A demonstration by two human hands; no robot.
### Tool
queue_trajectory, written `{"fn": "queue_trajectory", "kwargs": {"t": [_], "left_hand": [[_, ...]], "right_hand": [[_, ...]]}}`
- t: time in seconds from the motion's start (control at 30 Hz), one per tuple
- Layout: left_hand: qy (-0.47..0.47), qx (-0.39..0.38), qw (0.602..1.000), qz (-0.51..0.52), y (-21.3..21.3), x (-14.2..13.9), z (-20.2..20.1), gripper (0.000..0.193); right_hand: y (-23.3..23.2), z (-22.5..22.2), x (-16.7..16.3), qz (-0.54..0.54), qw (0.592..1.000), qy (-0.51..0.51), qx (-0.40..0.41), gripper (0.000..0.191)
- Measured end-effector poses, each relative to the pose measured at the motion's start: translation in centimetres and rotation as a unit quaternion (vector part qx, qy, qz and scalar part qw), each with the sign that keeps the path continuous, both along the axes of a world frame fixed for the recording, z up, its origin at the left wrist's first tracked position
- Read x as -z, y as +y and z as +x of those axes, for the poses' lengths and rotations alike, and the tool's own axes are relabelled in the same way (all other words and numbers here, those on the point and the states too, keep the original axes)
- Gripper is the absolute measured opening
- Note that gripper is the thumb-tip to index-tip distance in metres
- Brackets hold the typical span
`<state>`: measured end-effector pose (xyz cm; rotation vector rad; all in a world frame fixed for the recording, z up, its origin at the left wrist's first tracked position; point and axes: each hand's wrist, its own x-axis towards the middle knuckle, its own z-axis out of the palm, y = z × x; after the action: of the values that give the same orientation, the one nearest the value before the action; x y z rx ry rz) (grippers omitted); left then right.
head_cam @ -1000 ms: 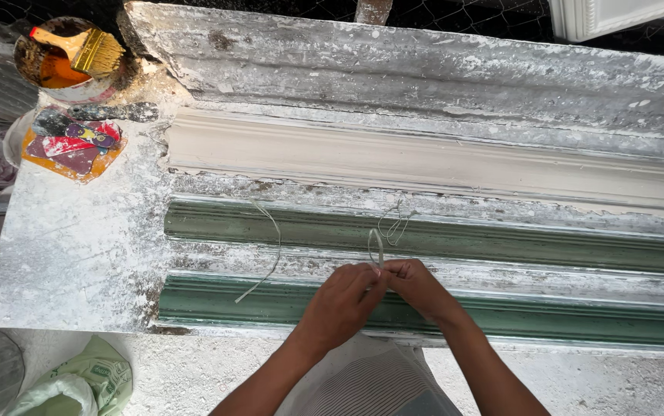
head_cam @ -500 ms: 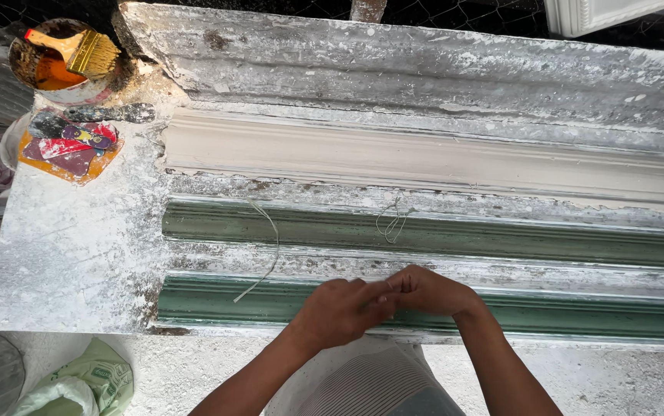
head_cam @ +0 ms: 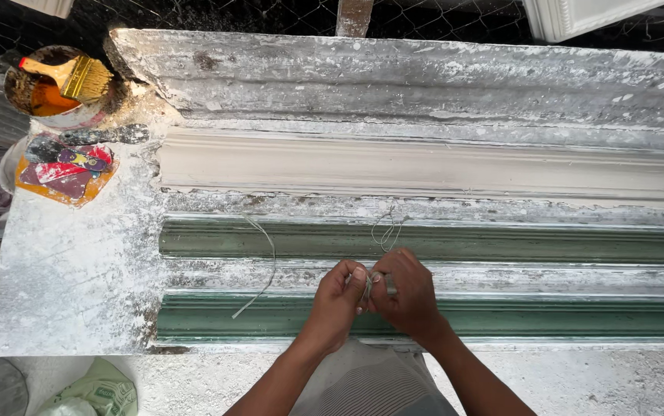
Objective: The person lays thin flexible strips into the green grooves of long plaster molds on a workbench, pressing and positioning each strip by hand. They then hang a decorative plaster panel on an overhead rack and brush liquid along the mold grooves with a wide brush.
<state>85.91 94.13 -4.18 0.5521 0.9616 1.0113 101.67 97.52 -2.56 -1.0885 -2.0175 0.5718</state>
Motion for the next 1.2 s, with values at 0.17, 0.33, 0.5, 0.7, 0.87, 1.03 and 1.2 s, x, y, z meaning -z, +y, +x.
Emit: {"fn": "queue_trajectory", "kwargs": {"t": [0.17, 0.33, 0.5, 0.7, 0.87, 1.03, 1.2], "left_hand": [[-0.02, -0.028, 0.999, 0.023, 0.0, 0.4, 0.0, 0.02], [0.056, -0.03, 0.995, 0.083, -0.3, -0.8, -0.1, 0.02], [0.005, -0.02, 0.993, 0.115, -0.4, -1.3, -0.5, 0.019], [0.071, -0.084, 0.964, 0.241, -0.9, -1.6, 0.0, 0.018], [0.233, -0.12, 0.918, 0.297, -1.6, -3.0, 0.4, 0.02], [0.277, -0.11, 0.888, 0.351, -1.5, -3.6, 0.1, 0.018], [0.324, -0.115, 0.868, 0.358, -1.1, -2.8, -0.4, 0.016]], "right_hand": [[-0.5, 0.3, 1.2, 0.045, 0.997, 0.045, -0.046, 0.013], [-1.0, 0.8, 3.7, -0.046, 0.985, 0.163, -0.033, 0.02], [-1.3, 1.0, 5.0, -0.054, 0.96, 0.261, -0.08, 0.016], [-1.7, -0.1, 5.2, -0.062, 0.936, 0.339, -0.079, 0.011], [-1.5, -0.7, 5.1, -0.039, 0.943, 0.326, -0.05, 0.01], [-1.7, -0.6, 4.9, -0.074, 0.934, 0.349, -0.023, 0.01], [-1.7, -0.2, 4.0, -0.18, 0.928, 0.325, -0.013, 0.007]]}}
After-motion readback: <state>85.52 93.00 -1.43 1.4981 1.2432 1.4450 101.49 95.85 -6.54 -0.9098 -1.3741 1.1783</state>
